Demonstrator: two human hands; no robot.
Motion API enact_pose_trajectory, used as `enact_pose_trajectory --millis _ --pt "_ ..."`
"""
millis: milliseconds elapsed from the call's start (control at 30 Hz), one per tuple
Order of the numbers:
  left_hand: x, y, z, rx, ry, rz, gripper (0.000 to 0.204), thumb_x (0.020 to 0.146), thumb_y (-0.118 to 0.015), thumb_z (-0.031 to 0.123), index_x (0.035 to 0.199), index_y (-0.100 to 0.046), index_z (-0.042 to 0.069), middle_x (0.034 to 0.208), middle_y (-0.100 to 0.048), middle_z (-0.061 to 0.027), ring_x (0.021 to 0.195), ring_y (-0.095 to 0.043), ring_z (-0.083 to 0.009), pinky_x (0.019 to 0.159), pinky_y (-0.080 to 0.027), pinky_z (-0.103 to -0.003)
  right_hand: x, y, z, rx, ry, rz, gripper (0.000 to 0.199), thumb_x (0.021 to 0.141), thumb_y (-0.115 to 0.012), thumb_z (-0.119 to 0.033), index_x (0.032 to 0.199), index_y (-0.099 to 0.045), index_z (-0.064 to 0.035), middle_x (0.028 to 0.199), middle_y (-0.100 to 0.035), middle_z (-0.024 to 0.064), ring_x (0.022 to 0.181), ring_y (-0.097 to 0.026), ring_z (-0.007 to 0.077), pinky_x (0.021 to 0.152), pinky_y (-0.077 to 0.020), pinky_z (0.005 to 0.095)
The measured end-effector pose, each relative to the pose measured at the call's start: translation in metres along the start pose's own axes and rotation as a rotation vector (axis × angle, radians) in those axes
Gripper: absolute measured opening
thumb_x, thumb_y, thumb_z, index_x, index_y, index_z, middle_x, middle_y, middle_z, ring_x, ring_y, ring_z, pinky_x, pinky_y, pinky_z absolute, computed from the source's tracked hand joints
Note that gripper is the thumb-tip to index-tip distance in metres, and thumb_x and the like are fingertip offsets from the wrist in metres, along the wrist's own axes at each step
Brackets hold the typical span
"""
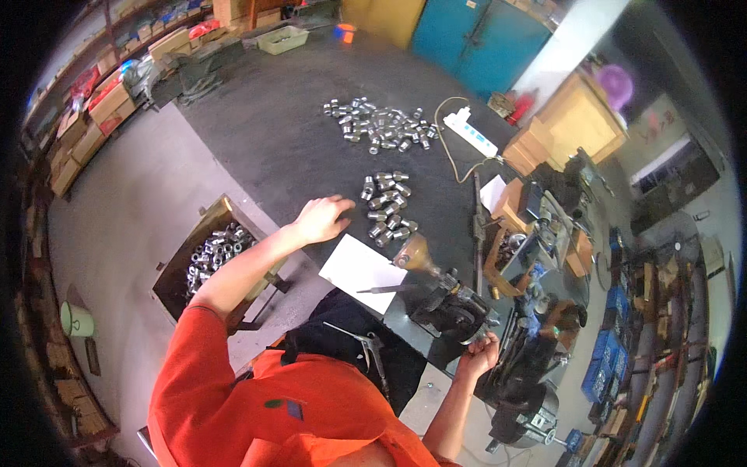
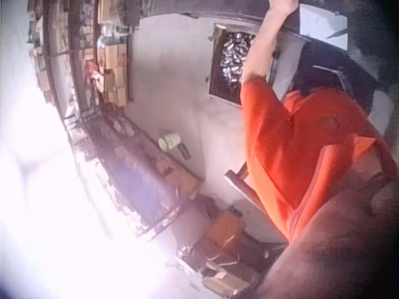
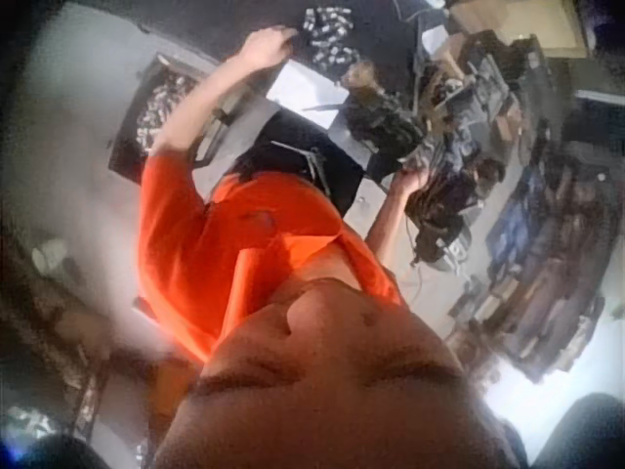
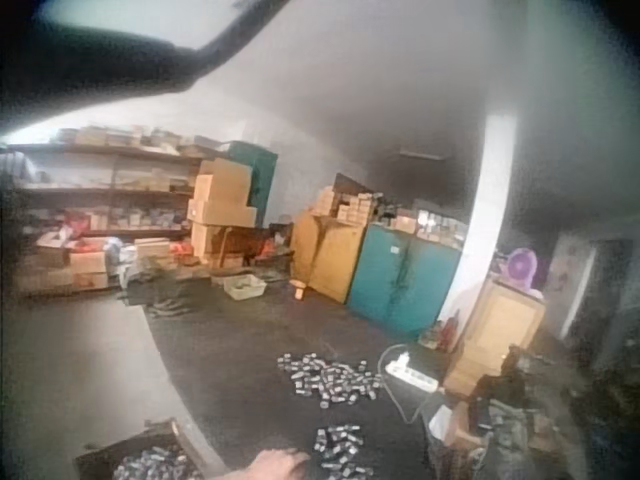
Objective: The person repeatedly picks up small cylindrical metal parts from a pile on the workbench, presses them against a rotating buffing wheel to polish them, and then places the finished parts into a cardboard box. This process is repeated for multiple parts throughout the clip.
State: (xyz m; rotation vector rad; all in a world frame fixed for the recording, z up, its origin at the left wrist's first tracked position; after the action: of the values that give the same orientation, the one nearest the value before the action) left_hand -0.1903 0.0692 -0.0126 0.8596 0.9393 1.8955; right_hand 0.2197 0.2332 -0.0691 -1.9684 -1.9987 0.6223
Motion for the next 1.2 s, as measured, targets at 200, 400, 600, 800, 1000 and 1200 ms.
enact_pose_trajectory --millis 200,400,600,800,1000,1200 --pt "0.063 -0.024 0.001 0.098 0.166 0.053 0.034 0.072 -0.056 0.026 0.099 -0.052 0.006 0.087 -0.058 -0.0165 0.080 -0.058 -0.0322 0.069 -0.047 -0.042 -0.002 0.003 0.000 0.008 0.013 0.025 0.014 0.080 -0.041 -0.014 0.084 -0.049 -0.0028 0.055 -0.035 -0.0027 0.045 -0.027 0.0062 0.040 -0.0215 0.0197" --pt "0.066 -0.031 -0.008 0.183 0.120 0.061 0.027 0.071 -0.055 0.024 0.091 -0.054 0.006 0.084 -0.059 -0.0152 0.077 -0.058 -0.0315 0.068 -0.047 -0.041 -0.006 0.000 -0.001 -0.001 0.050 -0.007 0.018 0.081 -0.046 -0.021 0.084 -0.049 -0.0038 0.055 -0.032 -0.0039 0.046 -0.026 0.0059 0.041 -0.0217 0.0206" --pt "0.035 -0.018 -0.013 0.228 0.115 0.004 0.023 0.069 -0.053 0.017 0.090 -0.053 0.007 0.083 -0.058 -0.0144 0.076 -0.059 -0.0311 0.067 -0.046 -0.041 -0.011 -0.006 -0.004 -0.012 0.034 0.037 0.014 0.080 -0.044 -0.017 0.084 -0.049 -0.0042 0.055 -0.031 -0.0045 0.045 -0.025 0.0054 0.041 -0.0213 0.0203" --pt "0.044 -0.010 -0.004 0.324 0.070 -0.197 0.027 0.065 -0.053 0.015 0.091 -0.055 0.008 0.078 -0.061 -0.0154 0.077 -0.059 -0.0305 0.066 -0.047 -0.042 -0.006 0.000 -0.002 0.022 0.008 0.014 0.011 0.080 -0.043 -0.012 0.083 -0.049 -0.0034 0.056 -0.032 -0.0042 0.046 -0.025 0.0050 0.041 -0.0207 0.0199" --pt "0.046 -0.003 -0.006 0.283 0.052 -0.170 0.018 0.067 -0.055 0.017 0.082 -0.059 0.008 0.075 -0.061 -0.0131 0.076 -0.060 -0.0285 0.066 -0.047 -0.040 -0.006 0.002 0.000 0.034 0.010 0.027 0.012 0.085 -0.042 -0.013 0.083 -0.050 -0.0045 0.057 -0.035 -0.0040 0.048 -0.027 0.0056 0.043 -0.0222 0.0202" --pt "0.010 -0.004 -0.004 0.200 0.043 -0.036 0.019 0.070 -0.058 0.022 0.081 -0.053 0.007 0.069 -0.060 -0.0112 0.068 -0.060 -0.0280 0.059 -0.047 -0.039 -0.010 -0.004 -0.003 0.028 0.020 0.038 0.012 0.084 -0.042 -0.013 0.083 -0.050 -0.0036 0.056 -0.035 -0.0035 0.047 -0.028 0.0059 0.043 -0.0222 0.0205"
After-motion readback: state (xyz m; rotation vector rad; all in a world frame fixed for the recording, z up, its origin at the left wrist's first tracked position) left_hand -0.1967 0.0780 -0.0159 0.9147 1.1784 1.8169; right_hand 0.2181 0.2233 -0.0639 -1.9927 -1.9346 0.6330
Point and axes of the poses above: each hand's wrist, its own x-axis towards the middle knuckle, its own y-axis out of the back of the hand, z = x × y, the point moved 2 cm from there along x, towards the middle knuckle
